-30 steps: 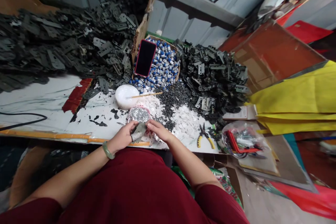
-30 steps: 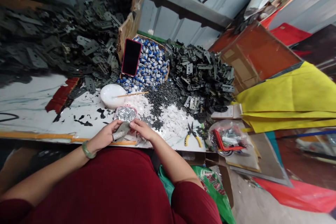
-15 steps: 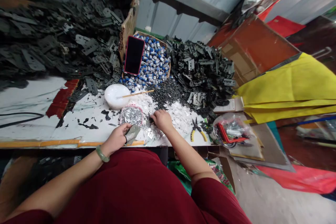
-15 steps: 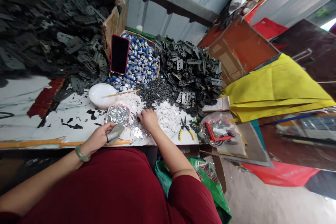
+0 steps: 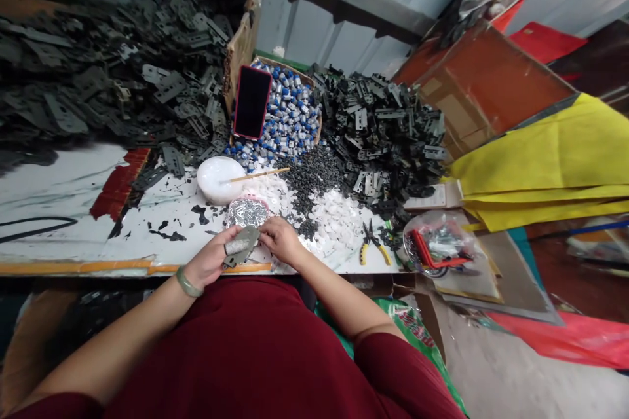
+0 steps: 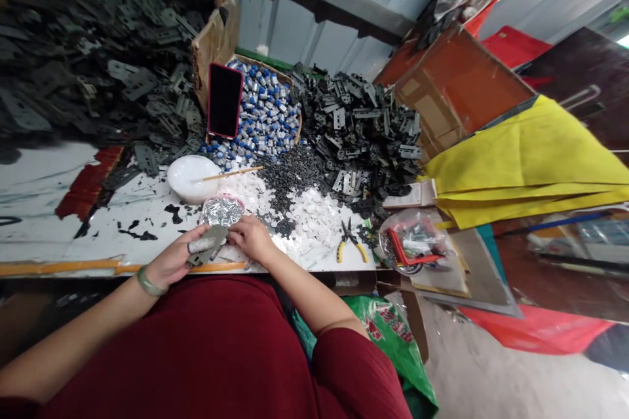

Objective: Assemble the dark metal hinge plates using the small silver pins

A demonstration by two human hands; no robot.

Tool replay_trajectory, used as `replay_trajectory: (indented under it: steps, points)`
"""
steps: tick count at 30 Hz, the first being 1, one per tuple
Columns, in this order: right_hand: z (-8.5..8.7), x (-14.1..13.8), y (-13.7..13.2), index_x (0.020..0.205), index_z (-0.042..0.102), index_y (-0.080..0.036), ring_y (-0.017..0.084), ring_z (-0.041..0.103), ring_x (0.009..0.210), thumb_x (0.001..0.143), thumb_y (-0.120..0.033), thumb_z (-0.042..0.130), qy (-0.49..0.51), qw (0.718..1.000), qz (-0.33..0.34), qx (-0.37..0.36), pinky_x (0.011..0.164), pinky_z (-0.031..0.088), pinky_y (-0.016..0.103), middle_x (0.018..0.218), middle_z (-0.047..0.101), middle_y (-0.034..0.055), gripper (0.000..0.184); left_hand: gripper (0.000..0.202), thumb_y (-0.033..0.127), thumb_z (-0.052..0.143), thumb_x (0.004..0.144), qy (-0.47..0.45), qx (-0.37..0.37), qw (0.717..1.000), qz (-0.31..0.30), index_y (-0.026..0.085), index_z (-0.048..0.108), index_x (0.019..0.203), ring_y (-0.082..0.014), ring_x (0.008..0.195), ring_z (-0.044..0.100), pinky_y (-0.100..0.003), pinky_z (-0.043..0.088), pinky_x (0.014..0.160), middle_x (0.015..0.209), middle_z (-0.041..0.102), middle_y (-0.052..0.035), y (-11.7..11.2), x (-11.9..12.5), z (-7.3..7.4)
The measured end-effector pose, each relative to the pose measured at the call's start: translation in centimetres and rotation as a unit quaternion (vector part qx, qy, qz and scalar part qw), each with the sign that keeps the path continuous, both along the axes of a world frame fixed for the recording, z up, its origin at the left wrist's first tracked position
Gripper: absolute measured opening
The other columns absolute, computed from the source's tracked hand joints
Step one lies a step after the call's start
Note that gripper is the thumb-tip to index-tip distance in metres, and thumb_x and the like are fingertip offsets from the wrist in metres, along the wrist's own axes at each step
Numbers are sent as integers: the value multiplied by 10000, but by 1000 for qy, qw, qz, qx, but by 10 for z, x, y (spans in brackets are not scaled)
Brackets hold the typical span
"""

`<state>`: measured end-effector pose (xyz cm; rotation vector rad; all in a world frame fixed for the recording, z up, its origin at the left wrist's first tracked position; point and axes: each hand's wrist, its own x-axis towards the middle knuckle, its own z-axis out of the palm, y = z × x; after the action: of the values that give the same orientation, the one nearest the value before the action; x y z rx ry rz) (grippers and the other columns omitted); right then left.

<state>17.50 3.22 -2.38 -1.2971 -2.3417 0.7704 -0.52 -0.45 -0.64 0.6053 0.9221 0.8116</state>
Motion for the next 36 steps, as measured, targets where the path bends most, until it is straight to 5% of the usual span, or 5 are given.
replay_trajectory:
  steps: [13,19,25,30,36]
  points:
    - [21,-6,-7,895,628,-179,141,598,781,906,-272,496,169,983,-50,-59,738,468,265,838,663,28,162,275,307,735,602,147,66,986,-30,169,547,748,-129,636,528,-246,415,616,667,586,32,-3,7,-4]
    - [20,-9,-10,860,602,-150,197,507,916,940,-237,435,10,984,87,155,833,437,341,918,626,99,205,244,311,700,609,162,72,983,-45,176,536,728,-130,600,507,-250,400,580,627,574,36,-5,1,-6]
    - [26,-16,-18,881,591,-142,228,492,945,948,-209,407,-177,952,165,186,773,405,346,934,604,116,207,165,246,652,595,215,106,968,-74,183,557,713,-190,708,568,-302,427,673,656,605,16,-5,-1,-12]
    - [24,3,2,949,590,-169,156,552,827,937,-352,473,-170,984,23,37,706,398,249,893,631,54,218,218,309,648,646,149,66,985,-58,175,617,815,-180,747,577,-284,432,694,749,652,0,-3,0,-5]
    - [13,48,31,948,626,-131,253,557,956,924,-211,423,-374,912,-164,39,747,383,322,934,643,146,219,276,399,648,656,55,-18,998,-12,162,639,798,-155,678,568,-264,429,655,730,655,-18,0,-1,-9]
